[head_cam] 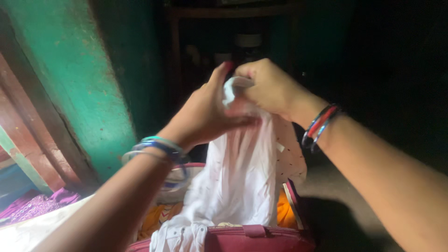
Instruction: The person packs a bag by picking up items of clothing from the floor, folding them by hand, and placing them inside a bag.
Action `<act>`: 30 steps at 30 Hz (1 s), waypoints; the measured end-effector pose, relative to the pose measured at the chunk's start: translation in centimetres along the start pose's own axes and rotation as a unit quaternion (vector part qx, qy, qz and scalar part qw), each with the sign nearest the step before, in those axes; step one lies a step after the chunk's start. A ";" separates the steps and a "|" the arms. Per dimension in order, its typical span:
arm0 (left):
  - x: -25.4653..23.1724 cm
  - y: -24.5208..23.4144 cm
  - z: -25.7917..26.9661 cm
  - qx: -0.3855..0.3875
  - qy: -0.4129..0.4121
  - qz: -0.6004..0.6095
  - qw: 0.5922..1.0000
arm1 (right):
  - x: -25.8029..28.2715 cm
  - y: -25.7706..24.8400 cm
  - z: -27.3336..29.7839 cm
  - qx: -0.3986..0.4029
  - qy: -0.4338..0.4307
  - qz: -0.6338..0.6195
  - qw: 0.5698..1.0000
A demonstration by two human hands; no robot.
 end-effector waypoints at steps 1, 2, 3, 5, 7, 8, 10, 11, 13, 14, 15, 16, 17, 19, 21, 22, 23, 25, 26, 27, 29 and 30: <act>-0.6 -0.1 -0.2 -0.026 -0.014 -0.024 0.999 | 0.1 0.6 0.2 0.005 0.014 0.003 1.000; -0.7 -0.7 -0.5 -0.025 -0.016 -0.025 0.999 | 0.4 0.7 0.5 0.006 0.015 0.002 1.000; -0.8 -1.6 -0.9 -0.029 0.002 -0.045 0.999 | 0.6 0.7 0.8 0.009 0.013 -0.035 0.999; -0.4 -3.4 -0.9 -0.035 0.022 -0.062 0.997 | 0.3 0.6 1.5 0.011 0.011 -0.069 0.998; -0.2 -5.0 -0.3 0.044 0.042 0.017 0.998 | -1.5 1.3 3.7 0.057 0.052 -0.074 0.994; 0.0 -6.1 -0.2 0.043 0.043 0.017 0.998 | -2.9 1.3 4.6 0.059 0.089 0.041 0.993; 1.0 -7.3 0.2 0.125 -0.015 0.004 0.992 | -5.3 0.7 5.5 0.060 0.124 0.154 0.978; 1.3 -7.9 0.5 0.125 -0.015 0.002 0.992 | -6.6 -0.1 5.5 0.048 0.153 0.183 0.970; 3.3 -9.0 1.3 0.133 -0.104 -0.011 0.986 | -8.8 -1.9 5.6 0.035 0.181 0.209 0.960; 4.3 -9.3 1.5 0.132 -0.105 -0.012 0.986 | -9.6 -3.1 5.5 0.013 0.195 0.125 0.973; 5.9 -9.5 1.8 0.112 -0.174 -0.006 0.978 | -10.3 -3.8 5.3 -0.009 0.207 0.042 0.977; 7.5 -9.5 2.2 0.091 -0.243 0.002 0.966 | -10.8 -4.1 5.1 -0.009 0.206 0.043 0.977; 8.7 -9.2 2.3 0.089 -0.242 0.003 0.966 | -10.9 -4.4 5.0 -0.026 0.192 0.030 0.981; 10.8 -8.6 2.9 0.099 -0.235 0.056 0.965 | -10.5 -4.7 4.9 -0.043 0.179 0.019 0.983; 12.5 -9.3 3.9 0.083 -0.245 0.090 0.962 | -8.9 -3.7 4.6 0.049 0.113 -0.058 0.991; 13.0 -9.6 4.1 0.067 -0.255 0.124 0.957 | -8.2 -3.7 4.7 0.049 0.111 -0.058 0.991; 13.3 -9.7 4.1 0.066 -0.254 0.123 0.957 | -7.6 -3.7 4.9 0.071 0.126 0.010 0.989; 13.7 -10.8 4.5 -0.010 -0.279 0.113 0.954 | -7.3 -3.5 4.6 0.093 0.139 0.075 0.983; 13.6 -11.0 4.7 -0.009 -0.280 0.114 0.953 | -7.3 -3.9 4.3 0.063 0.113 0.179 0.975; 13.8 -11.5 5.0 -0.014 -0.306 0.124 0.944 | -7.4 -4.5 4.2 0.032 0.085 0.280 0.956; 14.1 -12.2 5.3 -0.023 -0.329 0.135 0.934 | -8.6 -5.8 3.9 0.018 0.139 0.278 0.950; 14.3 -12.3 5.8 0.008 -0.347 0.142 0.927 | -9.6 -6.6 3.6 0.004 0.191 0.273 0.943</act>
Point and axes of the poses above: each hand's wrist, its own z-axis away from the middle knuckle, its own y-axis out of the palm, x = y × z, the point moved 4 cm from there along -z, towards the middle knuckle, and after that the axes turned 13 degrees about -z, right-handed, at the moved point
